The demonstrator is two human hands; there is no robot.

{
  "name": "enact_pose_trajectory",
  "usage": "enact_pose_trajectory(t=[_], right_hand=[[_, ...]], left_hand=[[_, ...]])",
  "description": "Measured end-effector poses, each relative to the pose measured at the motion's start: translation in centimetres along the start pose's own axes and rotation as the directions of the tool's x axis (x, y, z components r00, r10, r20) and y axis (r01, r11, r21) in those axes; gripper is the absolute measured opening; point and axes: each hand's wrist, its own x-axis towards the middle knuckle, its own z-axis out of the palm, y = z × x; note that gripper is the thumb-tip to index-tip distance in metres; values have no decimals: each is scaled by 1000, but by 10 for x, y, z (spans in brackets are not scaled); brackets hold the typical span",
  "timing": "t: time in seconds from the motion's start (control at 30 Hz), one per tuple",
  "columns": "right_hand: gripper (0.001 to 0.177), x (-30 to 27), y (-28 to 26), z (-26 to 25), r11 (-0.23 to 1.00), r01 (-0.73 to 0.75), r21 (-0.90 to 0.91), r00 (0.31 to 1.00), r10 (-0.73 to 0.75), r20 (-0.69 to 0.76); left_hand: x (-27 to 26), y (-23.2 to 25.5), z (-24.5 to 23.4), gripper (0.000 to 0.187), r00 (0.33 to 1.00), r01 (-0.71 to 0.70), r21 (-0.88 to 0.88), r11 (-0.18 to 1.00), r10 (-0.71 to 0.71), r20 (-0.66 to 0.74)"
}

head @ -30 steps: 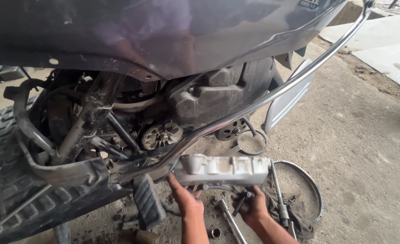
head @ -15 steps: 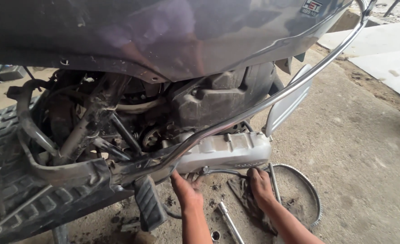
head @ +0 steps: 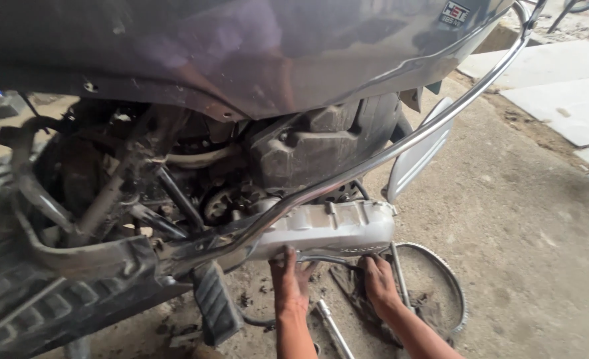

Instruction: The person is repairing a scooter engine, specifically working on the transmission and drive belt system.

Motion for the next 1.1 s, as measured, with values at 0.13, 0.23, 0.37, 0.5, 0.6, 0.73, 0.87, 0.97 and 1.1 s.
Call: enact_pose_trajectory(t=[0.13,0.23,0.37,0.5,0.6,0.73,0.87,0.97,1.1], right_hand=[[34,-10,-81,1,916,-402,8,915,401,49],[37,-1,-96,1,952,-300,67,937,281,207],[34,14,-88,9,875,-482,57,840,442,315],[35,8,-96,22,884,-465,59,821,405,402],[38,9,-98,31,918,-392,58,852,339,398],[39,22,-107,27,940,-340,6,864,310,397],[38,52,-158,4,806,-413,-425,786,551,281],[43,85,-171,-14,771,-368,-519,887,459,53],[26,106,-178,-18,727,175,-664,948,-307,-85]], left_hand=[[5,-8,9,102,988,-116,-190,975,133,77],[4,-3,13,113,974,-169,-221,960,197,113],[3,16,21,112,980,-193,-158,968,198,16],[4,33,12,109,977,-211,-122,970,205,-64],[26,22,-8,88,972,-229,-36,973,226,-59],[13,48,17,85,958,-279,4,960,279,-64],[10,44,28,89,963,-249,-23,968,246,-108],[14,41,24,87,959,-243,18,970,243,-147],[20,37,18,78,957,-250,36,968,253,-141]])
